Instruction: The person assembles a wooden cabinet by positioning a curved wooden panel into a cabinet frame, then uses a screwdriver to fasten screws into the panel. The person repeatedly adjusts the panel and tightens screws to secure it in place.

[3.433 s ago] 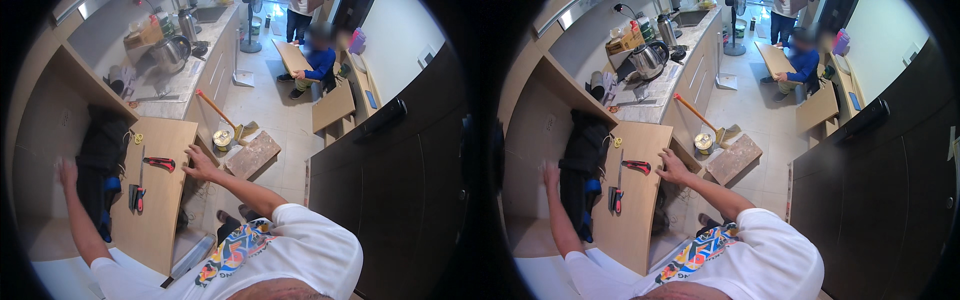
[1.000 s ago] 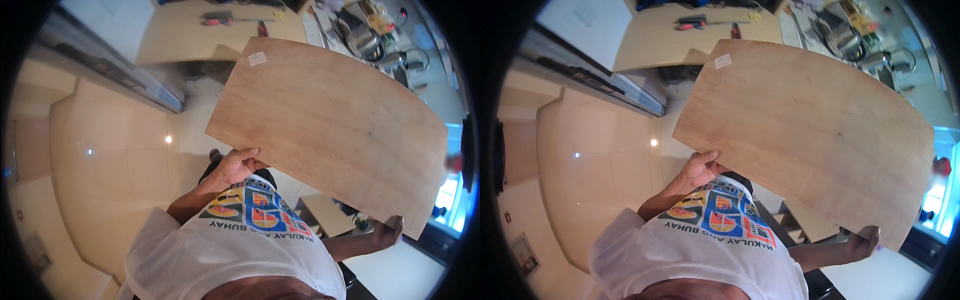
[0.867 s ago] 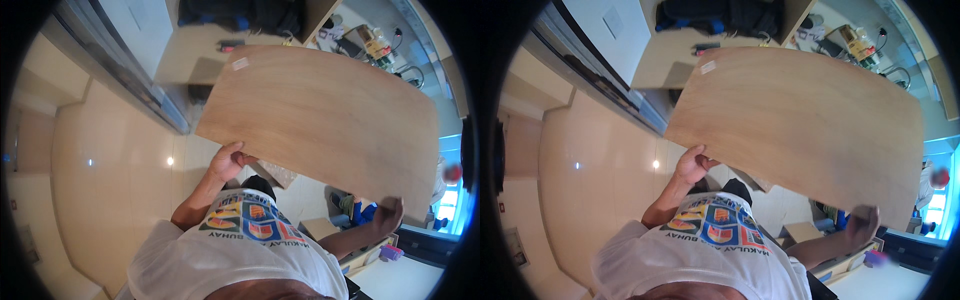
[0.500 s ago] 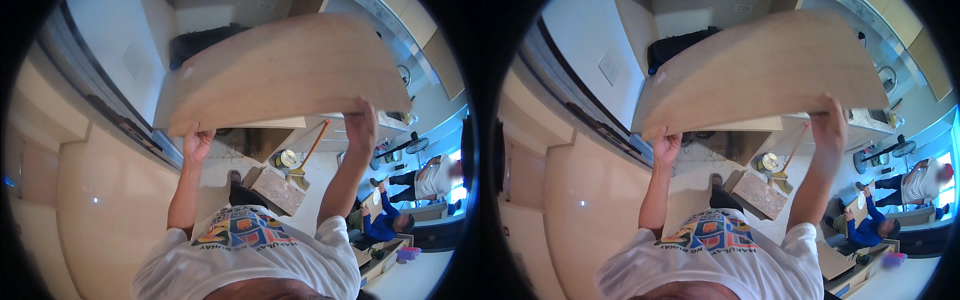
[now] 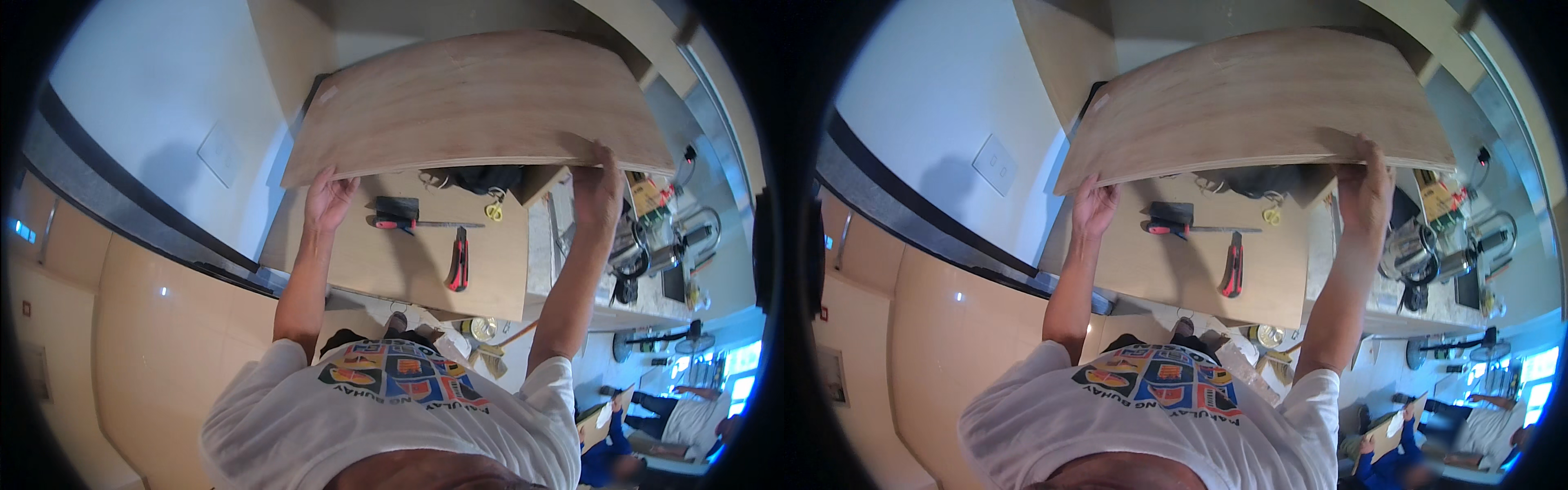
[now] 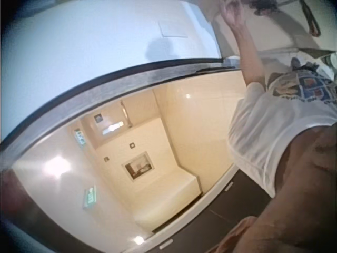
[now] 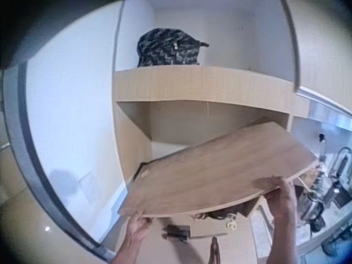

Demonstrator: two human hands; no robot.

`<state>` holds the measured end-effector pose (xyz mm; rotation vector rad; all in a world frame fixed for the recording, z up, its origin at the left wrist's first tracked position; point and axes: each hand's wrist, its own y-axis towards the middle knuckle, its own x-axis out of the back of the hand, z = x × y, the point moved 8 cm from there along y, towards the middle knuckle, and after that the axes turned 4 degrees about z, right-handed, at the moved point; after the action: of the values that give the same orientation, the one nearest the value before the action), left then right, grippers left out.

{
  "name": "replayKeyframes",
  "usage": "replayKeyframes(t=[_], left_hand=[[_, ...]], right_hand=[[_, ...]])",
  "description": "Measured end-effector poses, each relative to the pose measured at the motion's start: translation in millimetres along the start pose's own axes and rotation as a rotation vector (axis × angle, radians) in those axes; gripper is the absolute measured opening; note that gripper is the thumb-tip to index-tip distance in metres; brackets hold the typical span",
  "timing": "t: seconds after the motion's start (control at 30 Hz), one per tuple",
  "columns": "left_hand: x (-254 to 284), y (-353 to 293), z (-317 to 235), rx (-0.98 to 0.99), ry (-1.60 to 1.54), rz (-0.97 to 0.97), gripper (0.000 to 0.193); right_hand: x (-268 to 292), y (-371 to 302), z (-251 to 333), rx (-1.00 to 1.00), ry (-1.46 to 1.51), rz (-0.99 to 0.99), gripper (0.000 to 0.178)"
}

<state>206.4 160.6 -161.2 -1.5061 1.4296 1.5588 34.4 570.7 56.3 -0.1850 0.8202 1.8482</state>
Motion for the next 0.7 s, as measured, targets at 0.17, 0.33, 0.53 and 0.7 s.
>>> replayKeyframes(t=[0.17,0.33,0.53,0.7], left_hand=[[-25.5,67.7,-18.1,-0.053,0.180,-0.071,0.032],[-74.6,127.9,-34.1,-0.036,0.293,-0.027,0.034],[-72.7,192.9,-57.4,-0.034,0.382,0.012,0.030],[-66.4,228.2,-77.3,-0.013,0.468,0.022,0.028]], right_hand=[[4.7,72.5,-17.6,-0.003,0.028,0.039,0.046],[5.6,131.8,-3.4,0.008,0.018,0.056,0.040],[2.4,164.2,-31.9,0.045,0.097,0.128,0.034],[20.6,175.3,-90.3,0.046,0.254,0.065,0.019]])
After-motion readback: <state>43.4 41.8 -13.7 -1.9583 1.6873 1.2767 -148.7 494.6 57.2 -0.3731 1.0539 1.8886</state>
